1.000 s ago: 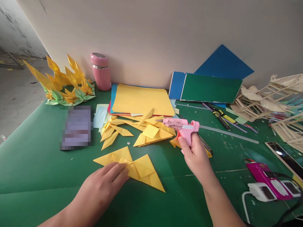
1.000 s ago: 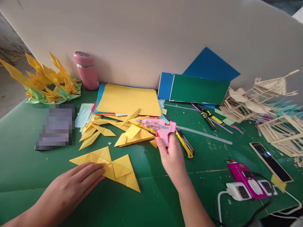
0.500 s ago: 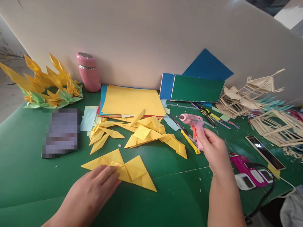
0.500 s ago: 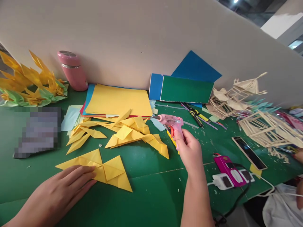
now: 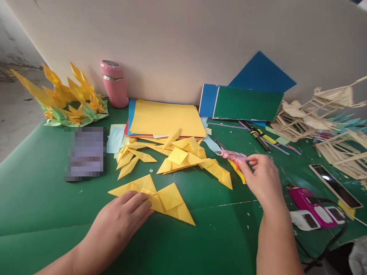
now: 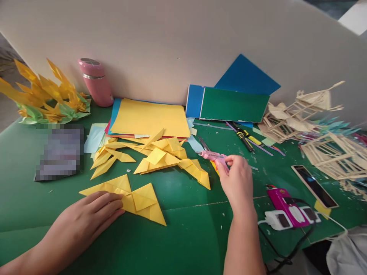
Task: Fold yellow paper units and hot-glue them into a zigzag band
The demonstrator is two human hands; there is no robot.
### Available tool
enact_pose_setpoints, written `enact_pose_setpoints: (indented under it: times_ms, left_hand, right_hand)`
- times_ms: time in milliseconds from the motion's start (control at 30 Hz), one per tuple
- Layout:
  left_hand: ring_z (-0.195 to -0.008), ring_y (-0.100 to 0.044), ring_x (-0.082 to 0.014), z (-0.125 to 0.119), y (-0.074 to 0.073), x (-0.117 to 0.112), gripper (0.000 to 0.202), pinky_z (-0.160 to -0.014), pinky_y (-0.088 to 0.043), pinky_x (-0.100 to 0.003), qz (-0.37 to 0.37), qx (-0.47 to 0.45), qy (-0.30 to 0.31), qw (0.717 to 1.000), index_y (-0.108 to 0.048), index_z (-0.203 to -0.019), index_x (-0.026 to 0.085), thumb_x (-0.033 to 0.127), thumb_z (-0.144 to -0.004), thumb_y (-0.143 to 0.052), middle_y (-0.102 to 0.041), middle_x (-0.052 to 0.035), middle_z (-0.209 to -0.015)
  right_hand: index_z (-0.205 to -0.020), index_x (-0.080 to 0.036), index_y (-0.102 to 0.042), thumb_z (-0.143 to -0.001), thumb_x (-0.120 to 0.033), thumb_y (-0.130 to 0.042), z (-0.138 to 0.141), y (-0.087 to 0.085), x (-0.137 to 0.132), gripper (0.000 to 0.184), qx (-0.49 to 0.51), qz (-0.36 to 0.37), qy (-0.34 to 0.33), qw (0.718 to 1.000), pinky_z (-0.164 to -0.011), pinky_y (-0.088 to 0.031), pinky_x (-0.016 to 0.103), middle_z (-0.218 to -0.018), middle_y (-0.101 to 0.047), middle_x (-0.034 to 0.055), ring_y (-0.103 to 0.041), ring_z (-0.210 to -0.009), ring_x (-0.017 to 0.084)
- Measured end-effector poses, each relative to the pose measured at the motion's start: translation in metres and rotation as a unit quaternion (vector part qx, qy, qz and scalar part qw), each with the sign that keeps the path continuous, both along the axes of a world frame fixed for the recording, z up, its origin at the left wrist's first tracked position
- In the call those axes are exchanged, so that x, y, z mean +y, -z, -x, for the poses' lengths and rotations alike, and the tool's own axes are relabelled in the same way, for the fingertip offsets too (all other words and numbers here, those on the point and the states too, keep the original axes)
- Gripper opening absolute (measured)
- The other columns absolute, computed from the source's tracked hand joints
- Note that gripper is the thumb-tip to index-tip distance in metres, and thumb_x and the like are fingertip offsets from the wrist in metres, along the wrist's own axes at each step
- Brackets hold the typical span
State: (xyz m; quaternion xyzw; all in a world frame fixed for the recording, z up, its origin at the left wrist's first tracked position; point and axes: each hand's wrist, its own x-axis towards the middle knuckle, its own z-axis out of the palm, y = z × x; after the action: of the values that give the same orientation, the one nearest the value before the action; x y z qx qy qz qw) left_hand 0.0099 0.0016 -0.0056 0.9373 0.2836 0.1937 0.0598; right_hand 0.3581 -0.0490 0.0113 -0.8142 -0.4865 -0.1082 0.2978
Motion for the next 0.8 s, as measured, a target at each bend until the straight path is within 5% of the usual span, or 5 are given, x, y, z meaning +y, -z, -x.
enact_pose_setpoints:
  times_ms: [100,167,233,467,800]
  left_hand:
    - [-0.073,-0.059,-0.0136,-0.001,-0.002,-0.001,0.041,-0.071,-0.05,-0.025,-0.017,0.022,0.028,0.999,-0.065,-0.085,0.022,0.029,-0.101,-0.028,-0.063,-0.0009,-0.08]
    - [-0.074,-0.058,-0.0137,-0.002,-0.003,-0.001,0.039,-0.071,-0.05,-0.025,-0.023,0.03,0.029,0.999,-0.064,-0.084,0.021,0.027,-0.101,-0.029,-0.062,-0.0009,-0.079]
    - [-0.073,-0.058,-0.0138,-0.003,-0.004,-0.001,0.038,-0.07,-0.05,-0.025,-0.026,0.035,0.031,0.999,-0.063,-0.084,0.021,0.025,-0.1,-0.029,-0.062,-0.0009,-0.079]
    - [-0.08,-0.06,-0.0158,-0.003,-0.003,-0.003,0.04,-0.069,-0.051,-0.028,-0.031,0.021,0.021,0.999,-0.061,-0.082,0.019,0.027,-0.101,-0.026,-0.063,-0.0044,-0.094]
    - [-0.093,-0.06,-0.0193,-0.004,-0.003,0.0,0.032,-0.084,-0.051,-0.035,0.016,0.021,0.015,1.0,-0.058,-0.08,0.018,0.029,-0.098,-0.034,-0.066,-0.006,-0.11]
  right_hand:
    - [-0.08,-0.023,-0.058,-0.089,-0.033,-0.053,0.05,-0.016,-0.003,0.014,0.075,-0.068,-0.248,0.964,-0.068,-0.049,0.031,-0.08,-0.061,0.0035,-0.059,-0.074,0.018]
    - [-0.09,-0.024,-0.065,-0.09,-0.027,-0.056,0.087,-0.021,-0.005,0.01,0.093,0.014,-0.434,0.896,-0.075,-0.051,0.029,-0.09,-0.065,0.0031,-0.061,-0.085,0.017]
    - [-0.1,-0.024,-0.068,-0.091,-0.021,-0.054,0.116,-0.018,-0.005,0.016,0.095,0.058,-0.507,0.855,-0.079,-0.053,0.03,-0.1,-0.066,0.0045,-0.061,-0.092,0.018]
    - [-0.093,-0.022,-0.07,-0.084,-0.015,-0.064,0.139,0.011,0.001,0.013,0.152,0.089,-0.452,0.874,-0.075,-0.054,0.031,-0.089,-0.07,0.0027,-0.063,-0.082,0.018]
    - [-0.086,-0.023,-0.072,-0.083,-0.014,-0.064,0.138,0.02,0.005,0.011,0.208,0.048,-0.471,0.856,-0.075,-0.054,0.029,-0.086,-0.072,0.0019,-0.066,-0.081,0.016]
